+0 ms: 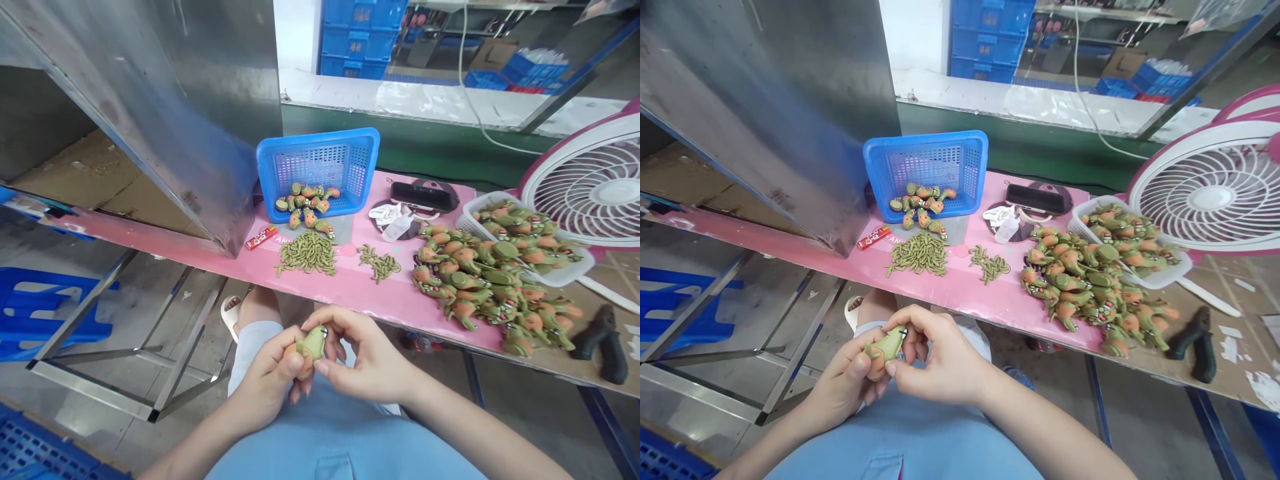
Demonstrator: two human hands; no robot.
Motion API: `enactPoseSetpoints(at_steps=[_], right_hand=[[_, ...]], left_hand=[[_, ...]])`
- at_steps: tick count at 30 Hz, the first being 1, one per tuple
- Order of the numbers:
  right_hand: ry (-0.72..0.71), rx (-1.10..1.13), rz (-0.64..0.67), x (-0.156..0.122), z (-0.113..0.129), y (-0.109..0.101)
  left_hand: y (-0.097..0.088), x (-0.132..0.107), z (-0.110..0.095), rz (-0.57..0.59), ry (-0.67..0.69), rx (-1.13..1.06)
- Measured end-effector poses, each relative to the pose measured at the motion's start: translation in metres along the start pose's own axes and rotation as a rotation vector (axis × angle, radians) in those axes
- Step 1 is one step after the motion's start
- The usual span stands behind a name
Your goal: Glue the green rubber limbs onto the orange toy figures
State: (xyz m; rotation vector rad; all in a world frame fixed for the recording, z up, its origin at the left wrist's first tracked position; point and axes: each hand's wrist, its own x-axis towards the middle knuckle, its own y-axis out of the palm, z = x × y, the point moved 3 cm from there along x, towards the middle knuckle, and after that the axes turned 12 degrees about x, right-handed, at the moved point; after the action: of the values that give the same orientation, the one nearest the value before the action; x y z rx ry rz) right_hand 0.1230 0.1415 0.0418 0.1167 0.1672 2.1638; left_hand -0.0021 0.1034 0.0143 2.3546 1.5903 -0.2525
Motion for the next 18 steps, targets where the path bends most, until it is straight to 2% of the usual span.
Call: enactPoseSetpoints(at_steps=[4,8,16,17,18], right_hand=[[0.037,0.007,0.004,0.001,-0.003,-0.002],[0.037,0.014,-0.025,0.002,-0.005,-0.007],[-0.139,-0.081,0.040,0.000,-0.001,-0.005],[-0.155,-0.098,0.009,0.000,-0.003,-0.007],[-0.185,-0.120,-0.088,0.001,-0.006,-0.013]], left_hand=[[-0.001,-0.001,-0.002,0.013,0.001,0.027],[0.002,0.003,-0.001,0.049,-0.012,-0.092],[0.007,0.008,0.005,0.056,-0.118,-0.304],[0.007,0.007,0.004,0.060,-0.121,-0.316],[0.007,0.007,0.004,0.051,-0.120,-0.326]])
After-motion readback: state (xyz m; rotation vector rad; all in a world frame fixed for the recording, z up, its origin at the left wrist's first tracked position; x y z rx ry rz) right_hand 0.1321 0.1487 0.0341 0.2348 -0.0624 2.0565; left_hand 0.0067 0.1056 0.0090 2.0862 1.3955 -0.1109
